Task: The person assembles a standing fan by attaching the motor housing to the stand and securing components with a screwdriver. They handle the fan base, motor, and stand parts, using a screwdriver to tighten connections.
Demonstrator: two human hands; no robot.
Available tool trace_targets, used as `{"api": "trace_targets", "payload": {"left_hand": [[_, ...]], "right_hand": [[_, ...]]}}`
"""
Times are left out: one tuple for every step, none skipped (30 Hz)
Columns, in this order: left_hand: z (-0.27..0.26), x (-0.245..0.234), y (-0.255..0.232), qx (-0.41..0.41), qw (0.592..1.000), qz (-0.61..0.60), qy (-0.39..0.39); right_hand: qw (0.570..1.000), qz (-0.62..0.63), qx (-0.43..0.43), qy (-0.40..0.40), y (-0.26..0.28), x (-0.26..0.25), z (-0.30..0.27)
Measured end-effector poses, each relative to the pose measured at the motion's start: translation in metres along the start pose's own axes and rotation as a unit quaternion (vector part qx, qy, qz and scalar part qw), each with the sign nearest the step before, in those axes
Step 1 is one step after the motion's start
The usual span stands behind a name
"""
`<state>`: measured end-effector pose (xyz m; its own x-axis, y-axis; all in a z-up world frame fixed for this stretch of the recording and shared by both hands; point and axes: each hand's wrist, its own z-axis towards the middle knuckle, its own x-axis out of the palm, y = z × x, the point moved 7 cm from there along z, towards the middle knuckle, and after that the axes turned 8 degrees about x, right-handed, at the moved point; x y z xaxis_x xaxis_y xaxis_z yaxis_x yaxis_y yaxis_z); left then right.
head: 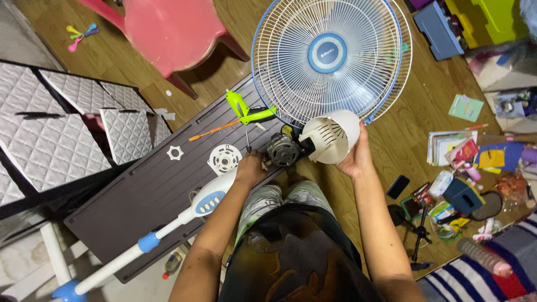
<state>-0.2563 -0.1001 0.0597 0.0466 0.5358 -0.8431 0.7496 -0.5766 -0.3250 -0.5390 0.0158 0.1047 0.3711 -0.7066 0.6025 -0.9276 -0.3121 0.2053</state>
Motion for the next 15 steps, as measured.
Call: {"api": "trace_targets", "payload": {"left_hand": [[-0.003,-0.004,-0.002,0.003,1.0,-0.003,-0.002],[-0.005,-0.009,-0.004,0.006,1.0,-0.007,-0.003],[-0.007,-0.013,-0.006,0.009,1.0,-0.006,0.002],[-0.01,-0.017,-0.009,0.011,1.0,-0.005,0.008],[-0.013,-0.021,-0.011,0.013,1.0,-0.003,0.013],[-0.015,-0.024,-0.014,0.016,1.0,-0.001,0.019],[-0.017,-0.028,-0.016,0.019,0.999,0.002,0.026],[-0.019,-0.032,-0.019,0.021,0.999,0.004,0.033],[-0.022,-0.036,-0.021,0.024,0.999,0.007,0.036],[-0.025,-0.039,-0.024,0.028,0.999,0.009,0.039],[-0.027,-0.042,-0.026,0.03,0.999,0.012,0.042],[-0.028,-0.045,-0.029,0.03,0.999,0.008,0.045],[-0.029,-0.048,-0.03,0.029,0.998,0.004,0.047],[-0.03,-0.049,-0.032,0.028,0.998,0.0,0.05],[-0.03,-0.05,-0.032,0.027,0.998,0.004,0.053]], "right_hand": [[1.0,0.002,-0.003,-0.002,-0.005,-0.006,-0.001],[1.0,0.003,-0.006,-0.005,-0.01,-0.013,-0.002],[1.0,0.005,-0.008,-0.007,-0.013,-0.02,-0.004],[1.0,0.013,-0.003,-0.009,-0.019,-0.028,-0.005],[1.0,0.022,0.001,-0.011,-0.026,-0.035,-0.005],[0.999,0.031,0.006,-0.013,-0.033,-0.042,-0.005],[0.999,0.039,0.005,-0.02,-0.039,-0.049,-0.004],[0.999,0.047,0.005,-0.027,-0.046,-0.055,-0.002],[0.998,0.055,0.004,-0.035,-0.053,-0.061,-0.002],[0.996,0.069,0.003,-0.048,-0.06,-0.066,-0.002],[0.995,0.083,0.002,-0.061,-0.066,-0.07,-0.001],[0.993,0.097,0.001,-0.074,-0.07,-0.074,-0.002],[0.987,0.115,0.01,-0.114,-0.077,-0.079,-0.005],[0.979,0.133,0.019,-0.154,-0.084,-0.082,-0.009],[0.969,0.151,0.028,-0.193,-0.091,-0.082,-0.011]]}}
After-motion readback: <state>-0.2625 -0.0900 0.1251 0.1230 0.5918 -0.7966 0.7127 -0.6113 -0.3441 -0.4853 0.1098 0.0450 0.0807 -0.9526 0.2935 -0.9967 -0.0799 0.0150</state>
